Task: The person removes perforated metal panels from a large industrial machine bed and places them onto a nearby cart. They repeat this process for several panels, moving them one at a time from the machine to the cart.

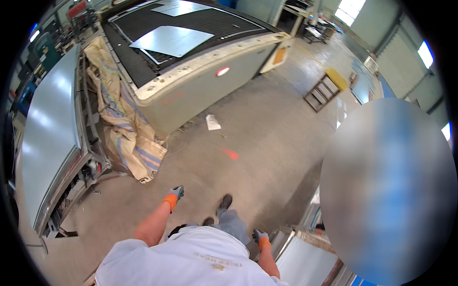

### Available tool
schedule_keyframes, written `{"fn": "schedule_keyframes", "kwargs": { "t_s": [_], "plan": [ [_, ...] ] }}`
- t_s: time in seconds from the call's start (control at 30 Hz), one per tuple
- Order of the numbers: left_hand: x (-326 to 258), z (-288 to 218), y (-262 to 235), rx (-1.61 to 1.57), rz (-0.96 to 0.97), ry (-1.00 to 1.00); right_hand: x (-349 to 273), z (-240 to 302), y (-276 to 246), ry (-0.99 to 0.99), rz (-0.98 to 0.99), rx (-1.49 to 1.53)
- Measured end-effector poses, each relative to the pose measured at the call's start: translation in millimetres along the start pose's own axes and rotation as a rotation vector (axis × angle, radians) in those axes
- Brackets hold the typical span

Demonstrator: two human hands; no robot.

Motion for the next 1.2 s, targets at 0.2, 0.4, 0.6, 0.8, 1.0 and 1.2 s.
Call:
{"fn": "schedule_keyframes", "kwargs": {
  "t_s": [0.2, 0.4, 0.6, 0.8, 1.0, 1.2],
  "plan": [
    [67.1, -191.6, 26.8, -0.368, 0.052, 0.015, 85.2, 184.8, 79.2, 0.033, -0.014, -0.314],
    [175.4, -380.2, 29.2, -0.63, 0.061, 0.101, 139.6, 373.0, 165.1, -0.093, 0.27, -0.609],
    [220.1, -590.9, 65.8, -0.685, -0.006, 0.173, 207.1, 581.8, 212.4, -0.134, 0.139, -0.341],
    [326.4, -712.4, 75.6, -0.856, -0.044, 0.134, 242.6, 736.9, 256.8, -0.21, 0.121, -0.272],
    [475.9, -811.7, 84.9, -0.975, -0.065, 0.025, 309.5, 759.9, 285.2, -0.022, 0.082, -0.414],
    [613.1, -864.1, 90.2, -1.025, -0.179, -0.191, 328.5, 804.8, 286.2, 0.165, 0.049, -0.451]
  ]
}}
Point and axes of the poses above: each hand's wrist, its own x-axis towards the middle knuckle, its own y-axis out of the palm, z = x × y, the point moved 2 cm from there along x, towards the middle knuckle, and after that the axes turned 10 degrees about -z, right-handed, at the moved point
